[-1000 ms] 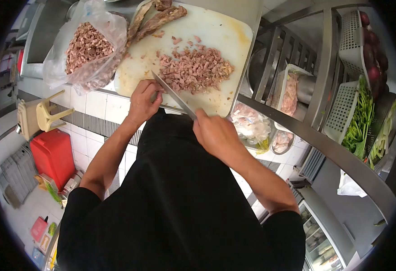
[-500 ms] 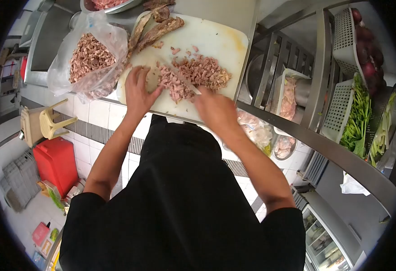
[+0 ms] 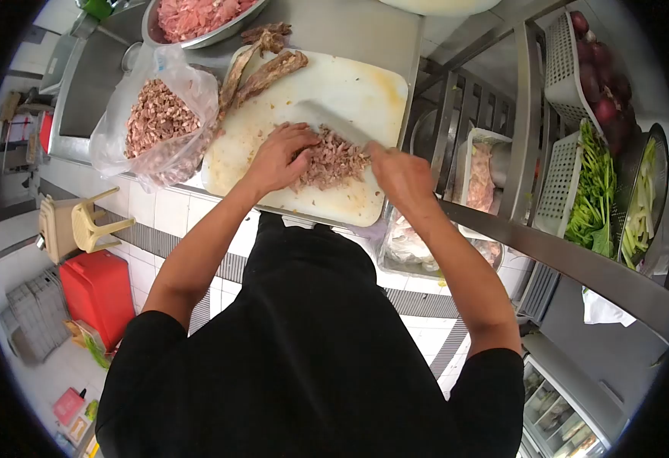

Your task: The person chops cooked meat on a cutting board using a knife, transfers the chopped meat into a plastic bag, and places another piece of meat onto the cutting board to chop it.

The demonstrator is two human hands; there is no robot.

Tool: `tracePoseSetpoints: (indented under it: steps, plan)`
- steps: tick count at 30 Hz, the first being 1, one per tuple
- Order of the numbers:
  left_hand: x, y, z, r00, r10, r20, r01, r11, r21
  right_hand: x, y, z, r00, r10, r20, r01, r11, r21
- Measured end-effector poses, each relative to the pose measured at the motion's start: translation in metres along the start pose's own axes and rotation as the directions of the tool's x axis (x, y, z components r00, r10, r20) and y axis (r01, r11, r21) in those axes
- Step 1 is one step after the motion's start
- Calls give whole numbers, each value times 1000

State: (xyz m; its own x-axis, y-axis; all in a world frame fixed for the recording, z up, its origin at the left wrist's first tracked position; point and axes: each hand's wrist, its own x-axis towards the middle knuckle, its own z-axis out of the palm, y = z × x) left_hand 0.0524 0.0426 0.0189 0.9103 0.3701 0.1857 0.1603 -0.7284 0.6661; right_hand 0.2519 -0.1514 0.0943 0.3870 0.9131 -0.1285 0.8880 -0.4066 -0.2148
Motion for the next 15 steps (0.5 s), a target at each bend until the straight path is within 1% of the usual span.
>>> tracePoseSetpoints:
  steps: [1, 2, 3, 4, 5, 6, 7, 8, 9, 11, 12, 13, 15]
  plan:
    - [-8, 4, -1, 1000, 8, 7, -8, 1000, 3, 1, -5, -5, 991, -133, 30, 134, 991, -6]
    - [-16, 7, -4, 990, -32, -141, 27, 999, -34, 2, -5, -10, 988, -143, 65, 142, 990, 7]
    - [-27, 9, -7, 956, -78, -284, 58, 995, -78, -2, -1, -13, 989, -134, 61, 134, 991, 9]
    - [-41, 10, -7, 936, -179, -304, 154, 983, -104, -9, 4, -16, 998, -31, 51, 24, 990, 140]
    - [-55, 12, -4, 937, -175, -303, 151, 983, -101, -16, 9, -19, 996, 68, 55, -80, 960, 269]
    - [-68, 17, -2, 902, -231, -365, 241, 970, -18, -23, 18, -18, 996, 66, 53, -78, 959, 271]
    - [-80, 18, 1, 859, -278, -430, 333, 941, 58, -33, 33, -11, 951, 270, 150, -309, 819, 483]
    - [-90, 12, 8, 865, -326, -383, 385, 919, 88, -43, 47, -2, 856, 428, 289, -506, 584, 635]
    - [-89, 13, 11, 864, -325, -384, 384, 919, 88, -57, 62, 10, 857, 428, 287, -505, 585, 635]
    - [-82, 20, 21, 859, -336, -386, 449, 856, 256, -82, 84, 35, 784, 440, 439, -587, 292, 755]
    - [-73, 19, 29, 838, -384, -388, 487, 847, 213, -89, 80, 39, 781, 429, 454, -578, 222, 785]
    - [-61, 22, 33, 836, -384, -391, 488, 847, 210, -92, 75, 42, 780, 416, 467, -565, 150, 811]
    - [-37, 30, 36, 849, -382, -366, 424, 905, 41, -88, 70, 52, 779, 374, 503, -582, 133, 803]
